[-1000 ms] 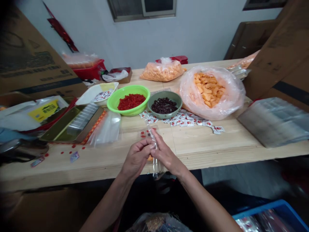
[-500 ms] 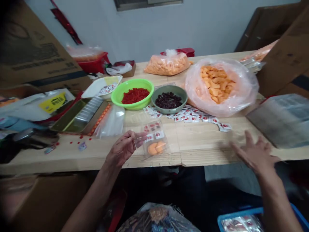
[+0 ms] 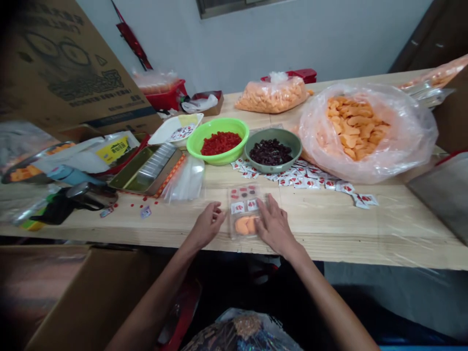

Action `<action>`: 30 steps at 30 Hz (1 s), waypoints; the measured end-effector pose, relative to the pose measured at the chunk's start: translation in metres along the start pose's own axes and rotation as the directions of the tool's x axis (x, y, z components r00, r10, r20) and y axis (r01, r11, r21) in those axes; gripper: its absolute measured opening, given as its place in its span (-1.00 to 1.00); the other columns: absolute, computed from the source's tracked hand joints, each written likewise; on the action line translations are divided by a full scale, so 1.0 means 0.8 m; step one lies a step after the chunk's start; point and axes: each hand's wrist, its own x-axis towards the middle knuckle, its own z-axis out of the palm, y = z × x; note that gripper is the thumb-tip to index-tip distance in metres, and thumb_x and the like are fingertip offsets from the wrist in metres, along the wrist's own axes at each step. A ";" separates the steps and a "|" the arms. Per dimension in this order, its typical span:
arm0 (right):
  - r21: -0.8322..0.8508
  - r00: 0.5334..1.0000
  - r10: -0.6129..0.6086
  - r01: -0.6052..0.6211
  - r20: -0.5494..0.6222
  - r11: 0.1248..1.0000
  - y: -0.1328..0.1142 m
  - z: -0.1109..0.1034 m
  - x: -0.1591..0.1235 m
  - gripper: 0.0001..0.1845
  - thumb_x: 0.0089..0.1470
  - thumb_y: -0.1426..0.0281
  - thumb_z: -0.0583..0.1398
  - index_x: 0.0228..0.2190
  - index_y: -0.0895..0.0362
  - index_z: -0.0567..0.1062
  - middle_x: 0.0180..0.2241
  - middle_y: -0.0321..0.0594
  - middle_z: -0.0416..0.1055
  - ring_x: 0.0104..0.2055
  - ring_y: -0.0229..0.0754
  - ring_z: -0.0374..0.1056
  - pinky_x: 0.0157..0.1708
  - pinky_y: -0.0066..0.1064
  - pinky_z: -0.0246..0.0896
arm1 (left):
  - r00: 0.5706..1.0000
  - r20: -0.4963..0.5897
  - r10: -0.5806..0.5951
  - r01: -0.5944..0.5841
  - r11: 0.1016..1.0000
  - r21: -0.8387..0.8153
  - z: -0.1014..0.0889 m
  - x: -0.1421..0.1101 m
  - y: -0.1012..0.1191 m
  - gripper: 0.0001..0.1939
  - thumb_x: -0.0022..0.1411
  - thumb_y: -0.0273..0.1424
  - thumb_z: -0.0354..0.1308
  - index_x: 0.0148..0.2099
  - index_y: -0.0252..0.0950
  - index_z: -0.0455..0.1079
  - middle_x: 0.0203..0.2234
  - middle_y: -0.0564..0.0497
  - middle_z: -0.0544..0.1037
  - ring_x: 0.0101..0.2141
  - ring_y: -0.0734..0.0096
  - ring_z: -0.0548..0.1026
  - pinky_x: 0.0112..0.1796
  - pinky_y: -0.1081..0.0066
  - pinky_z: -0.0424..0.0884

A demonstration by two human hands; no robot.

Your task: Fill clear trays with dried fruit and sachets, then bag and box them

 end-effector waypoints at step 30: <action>-0.509 0.998 0.052 -0.024 0.040 0.861 -0.028 0.039 0.044 -0.31 0.39 0.16 -0.18 0.39 0.26 0.09 0.45 0.18 -0.25 0.48 0.28 -0.30 0.26 0.09 0.06 | 0.994 -0.087 0.067 0.031 0.586 0.810 -0.138 0.074 -0.090 -0.65 0.40 -0.60 -0.14 0.04 -0.35 0.43 0.01 -0.22 0.52 0.09 0.12 0.44 0.06 0.19 0.33</action>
